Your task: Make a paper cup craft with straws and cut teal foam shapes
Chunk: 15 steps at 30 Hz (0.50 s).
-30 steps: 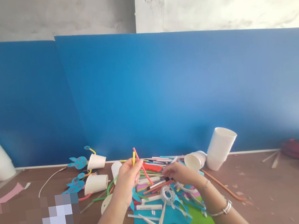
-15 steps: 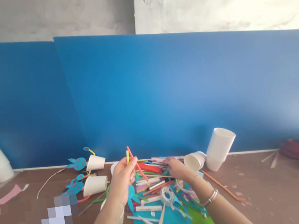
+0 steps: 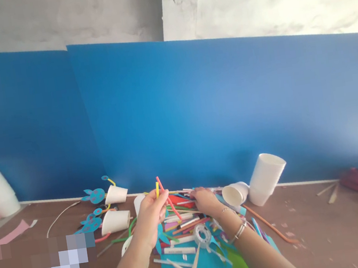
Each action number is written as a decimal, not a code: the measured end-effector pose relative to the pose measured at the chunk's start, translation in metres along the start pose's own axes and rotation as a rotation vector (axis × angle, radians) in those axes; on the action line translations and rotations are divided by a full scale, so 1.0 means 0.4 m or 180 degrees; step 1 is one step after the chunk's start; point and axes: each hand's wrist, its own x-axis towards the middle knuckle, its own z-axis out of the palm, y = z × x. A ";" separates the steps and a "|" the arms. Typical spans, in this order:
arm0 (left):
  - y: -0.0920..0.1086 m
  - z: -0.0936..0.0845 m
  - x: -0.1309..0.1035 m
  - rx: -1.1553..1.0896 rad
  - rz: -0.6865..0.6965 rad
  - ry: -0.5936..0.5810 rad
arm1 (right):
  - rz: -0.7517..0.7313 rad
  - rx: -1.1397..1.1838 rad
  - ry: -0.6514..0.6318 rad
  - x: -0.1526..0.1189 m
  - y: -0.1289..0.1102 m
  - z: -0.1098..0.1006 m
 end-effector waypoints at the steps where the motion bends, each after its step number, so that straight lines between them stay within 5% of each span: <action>1: -0.002 0.000 0.000 0.0006 0.0002 0.0000 | 0.0002 0.0066 0.0003 0.002 0.001 0.000; 9: -0.008 0.016 -0.011 0.0114 -0.0037 -0.0052 | -0.0011 0.1433 0.0493 -0.025 -0.043 -0.070; 15: -0.010 0.023 -0.013 0.0202 -0.0106 -0.0057 | -0.0251 0.3041 0.0096 -0.104 -0.062 -0.106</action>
